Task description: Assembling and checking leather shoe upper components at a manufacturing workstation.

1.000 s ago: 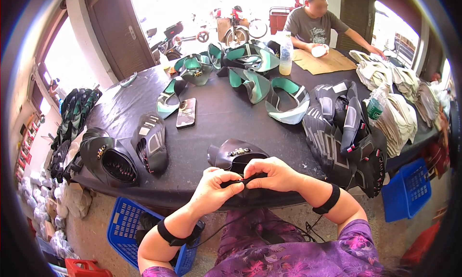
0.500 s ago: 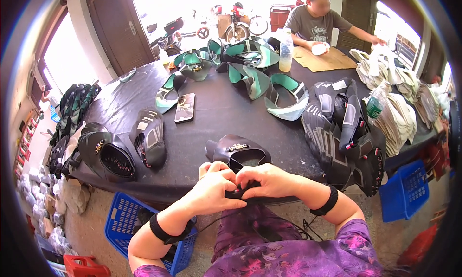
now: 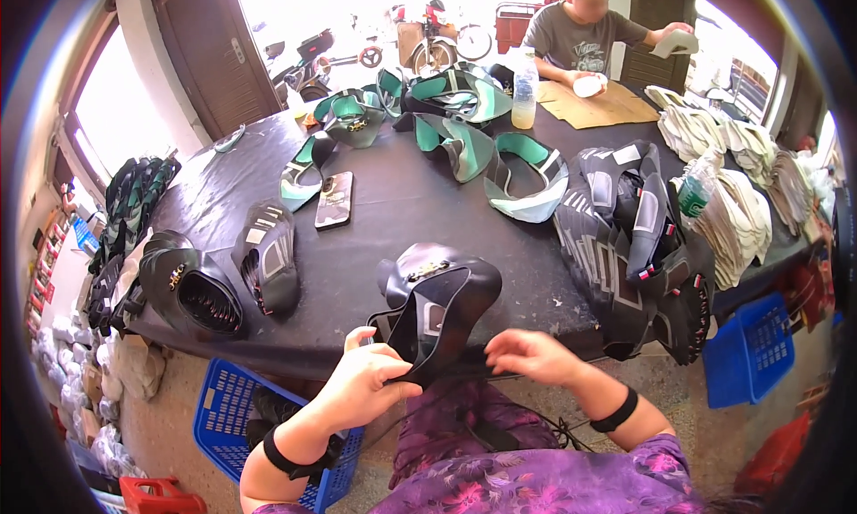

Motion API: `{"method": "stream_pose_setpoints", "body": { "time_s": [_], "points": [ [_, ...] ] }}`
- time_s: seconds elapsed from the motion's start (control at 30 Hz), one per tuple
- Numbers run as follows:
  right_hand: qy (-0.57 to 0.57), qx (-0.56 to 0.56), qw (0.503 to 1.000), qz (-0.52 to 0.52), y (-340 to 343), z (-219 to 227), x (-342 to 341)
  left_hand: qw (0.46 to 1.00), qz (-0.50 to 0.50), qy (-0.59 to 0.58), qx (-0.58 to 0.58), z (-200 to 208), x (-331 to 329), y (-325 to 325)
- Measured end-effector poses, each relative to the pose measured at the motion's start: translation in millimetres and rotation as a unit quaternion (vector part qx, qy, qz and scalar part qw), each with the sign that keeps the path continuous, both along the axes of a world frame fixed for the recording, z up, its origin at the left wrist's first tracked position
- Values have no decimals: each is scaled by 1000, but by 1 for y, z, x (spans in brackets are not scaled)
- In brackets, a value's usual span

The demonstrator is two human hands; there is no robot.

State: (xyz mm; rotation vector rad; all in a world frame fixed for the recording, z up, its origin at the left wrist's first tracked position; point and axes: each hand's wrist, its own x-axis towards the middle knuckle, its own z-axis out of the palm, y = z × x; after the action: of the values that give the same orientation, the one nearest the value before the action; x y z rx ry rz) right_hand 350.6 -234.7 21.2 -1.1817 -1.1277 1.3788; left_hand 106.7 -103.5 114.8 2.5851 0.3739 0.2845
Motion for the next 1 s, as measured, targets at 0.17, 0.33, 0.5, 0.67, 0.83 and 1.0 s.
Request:
{"method": "stream_pose_setpoints", "body": {
  "time_s": [0.17,0.33,0.5,0.67,0.83,1.0],
  "points": [
    [456,-49,888,-33,30,-17,-44,999,-13,-27,-45,6,2,-7],
    [582,-41,812,-18,52,-23,-63,998,-56,-35,-24,-4,-8,-12],
    [522,-8,852,30,59,-9,-66,995,-82,-46,-38,-5,-15,-17],
    [441,33,891,-105,50,-1,-54,991,-6,-110,-70,-16,-21,-9],
    [525,34,850,-34,38,-3,-51,986,10,-145,-86,-16,-19,-16],
    [499,52,860,-92,36,3,-54,983,3,-156,-95,-21,-18,-15]
  ]
}}
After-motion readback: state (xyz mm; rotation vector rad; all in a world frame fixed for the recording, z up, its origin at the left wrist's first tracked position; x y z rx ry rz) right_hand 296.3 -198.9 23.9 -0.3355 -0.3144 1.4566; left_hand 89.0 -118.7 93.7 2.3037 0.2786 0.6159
